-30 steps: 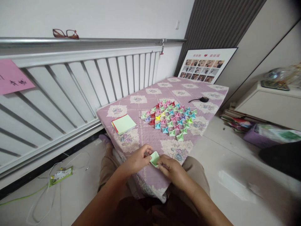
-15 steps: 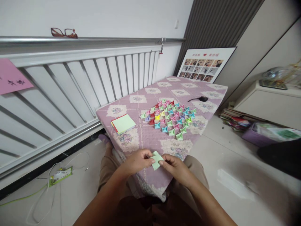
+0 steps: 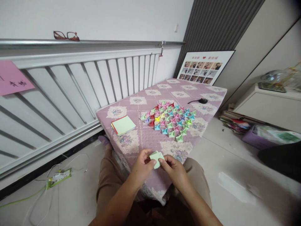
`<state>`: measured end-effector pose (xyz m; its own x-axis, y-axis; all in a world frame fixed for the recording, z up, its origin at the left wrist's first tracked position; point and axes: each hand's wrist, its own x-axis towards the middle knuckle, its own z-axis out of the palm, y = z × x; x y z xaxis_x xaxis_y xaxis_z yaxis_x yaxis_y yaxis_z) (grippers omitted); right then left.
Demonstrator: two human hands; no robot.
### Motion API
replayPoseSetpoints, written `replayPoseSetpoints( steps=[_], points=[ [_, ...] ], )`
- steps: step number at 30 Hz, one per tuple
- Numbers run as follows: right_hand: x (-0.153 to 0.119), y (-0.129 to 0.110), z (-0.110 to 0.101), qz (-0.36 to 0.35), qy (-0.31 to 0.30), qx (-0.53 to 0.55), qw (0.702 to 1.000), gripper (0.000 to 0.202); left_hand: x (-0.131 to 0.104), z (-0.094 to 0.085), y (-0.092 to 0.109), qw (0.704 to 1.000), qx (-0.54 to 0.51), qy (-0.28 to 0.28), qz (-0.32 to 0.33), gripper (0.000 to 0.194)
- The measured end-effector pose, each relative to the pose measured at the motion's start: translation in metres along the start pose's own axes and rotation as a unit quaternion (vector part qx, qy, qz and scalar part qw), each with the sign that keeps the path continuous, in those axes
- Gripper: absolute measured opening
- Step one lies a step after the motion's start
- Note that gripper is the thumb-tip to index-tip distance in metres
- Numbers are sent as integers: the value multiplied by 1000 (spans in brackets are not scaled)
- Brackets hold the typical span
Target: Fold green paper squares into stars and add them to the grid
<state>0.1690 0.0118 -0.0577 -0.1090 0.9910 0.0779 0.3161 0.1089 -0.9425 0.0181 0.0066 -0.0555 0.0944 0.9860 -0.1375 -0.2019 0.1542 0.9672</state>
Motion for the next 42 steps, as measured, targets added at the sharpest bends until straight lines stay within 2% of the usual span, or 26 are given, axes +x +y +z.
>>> replayPoseSetpoints(
  steps=[4, 8, 13, 16, 19, 24, 32, 37, 42],
  points=[
    [-5, -1, 2, -5, 19, 11, 1000, 32, -9, 5, -8, 998, -4, -23, -55, 31],
    [-10, -1, 5, 1, 19, 15, 1000, 30, -13, 6, -11, 996, 14, -19, -87, 32],
    [-9, 6, 9, 14, 46, 65, 997, 24, -14, 4, -10, 996, 39, -20, -83, 29],
    [-7, 6, 9, 48, 19, 110, 993, 39, -15, 2, -10, 996, 54, -31, -70, 27],
    [-6, 3, 7, 78, -25, 148, 986, 35, -17, 0, -10, 995, 68, -61, -47, 28],
    [-6, -2, 7, 107, -11, 180, 978, 35, -19, -1, -10, 992, 102, -75, -15, 27],
    [-5, -1, 9, 89, 13, 188, 978, 35, -18, -6, -18, 986, 153, -59, -43, 22],
    [-5, -4, 6, 41, 45, 186, 981, 34, -17, -6, -18, 985, 158, -49, -56, 22],
    [-7, -6, 2, 14, 26, 135, 990, 26, -18, -7, -15, 984, 164, -57, -49, 23]
  ],
)
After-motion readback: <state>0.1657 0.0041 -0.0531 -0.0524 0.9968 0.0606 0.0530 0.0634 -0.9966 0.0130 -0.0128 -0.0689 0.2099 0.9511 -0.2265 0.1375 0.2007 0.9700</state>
